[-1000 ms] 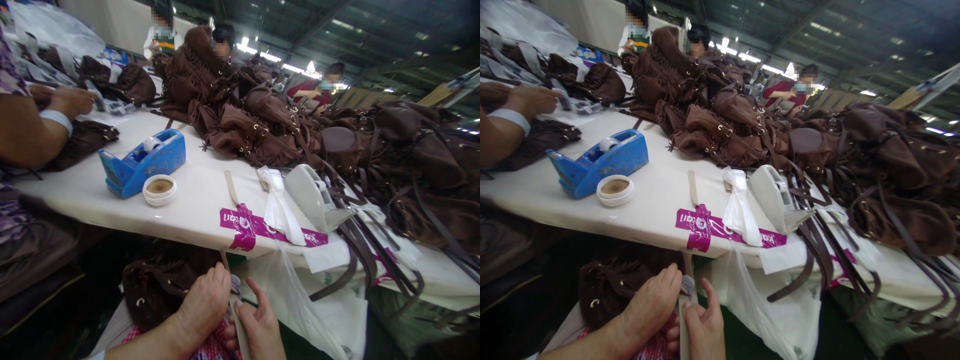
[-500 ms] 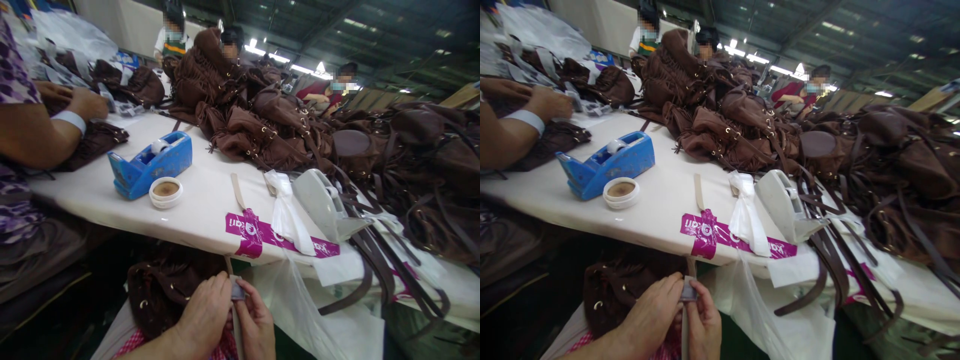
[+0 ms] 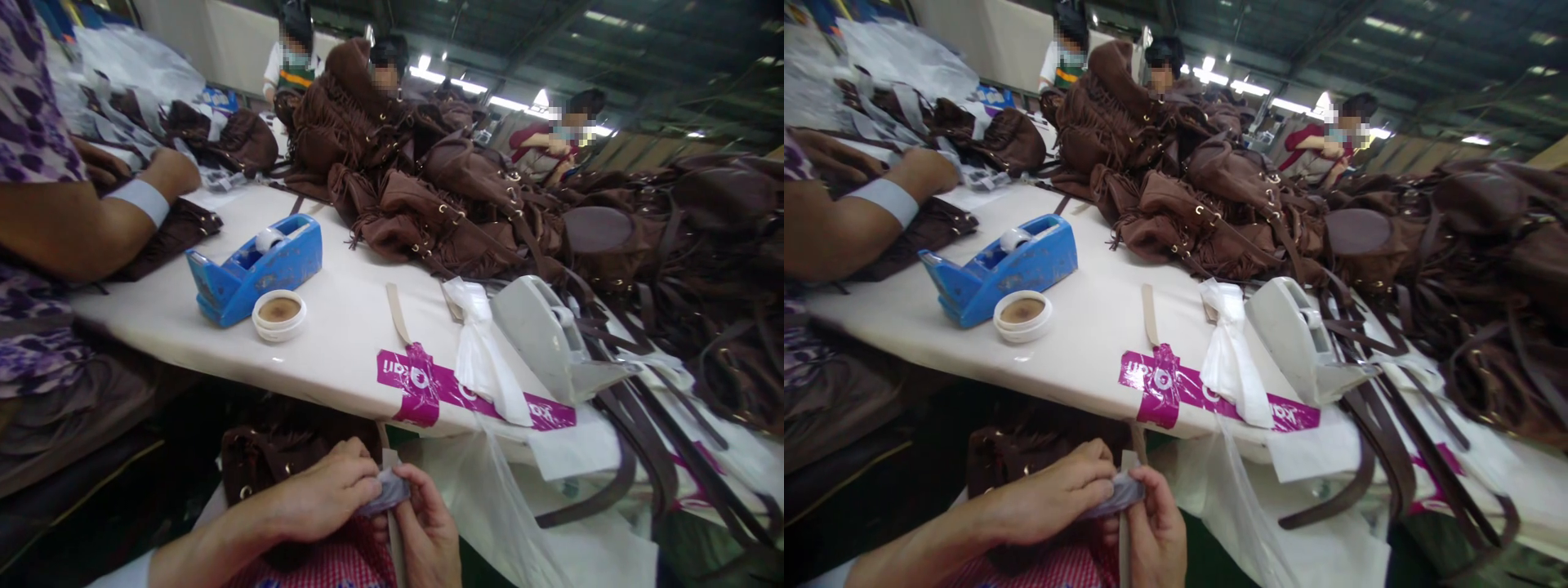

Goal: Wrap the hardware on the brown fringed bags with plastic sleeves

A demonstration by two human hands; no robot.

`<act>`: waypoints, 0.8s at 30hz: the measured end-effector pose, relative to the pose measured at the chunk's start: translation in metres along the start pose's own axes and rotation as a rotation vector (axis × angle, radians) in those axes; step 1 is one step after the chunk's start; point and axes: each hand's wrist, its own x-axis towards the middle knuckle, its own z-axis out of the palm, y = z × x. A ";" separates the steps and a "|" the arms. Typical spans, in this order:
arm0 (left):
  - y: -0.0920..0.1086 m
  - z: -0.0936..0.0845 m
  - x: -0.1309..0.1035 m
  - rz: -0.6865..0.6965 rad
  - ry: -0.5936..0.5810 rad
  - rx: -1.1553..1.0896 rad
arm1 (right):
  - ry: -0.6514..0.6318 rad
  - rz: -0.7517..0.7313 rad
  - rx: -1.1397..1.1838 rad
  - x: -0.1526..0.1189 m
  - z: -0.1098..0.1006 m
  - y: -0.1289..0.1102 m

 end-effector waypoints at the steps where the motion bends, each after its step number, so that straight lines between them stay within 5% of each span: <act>1: 0.002 -0.002 -0.003 0.016 -0.027 0.006 | 0.005 -0.001 0.015 0.000 0.002 -0.001; 6: 0.005 -0.009 -0.012 0.050 -0.090 -0.108 | -0.004 0.010 0.028 0.000 0.006 -0.002; 12: -0.002 0.003 -0.007 -0.006 -0.094 -0.284 | -0.074 0.032 -0.019 0.001 0.008 -0.005; 20: -0.009 0.003 -0.001 -0.066 -0.070 -0.401 | -0.297 0.111 -0.170 0.008 -0.008 -0.016; 24: -0.017 0.009 0.004 -0.171 -0.063 -0.621 | -0.244 -0.009 -0.205 0.014 -0.010 -0.007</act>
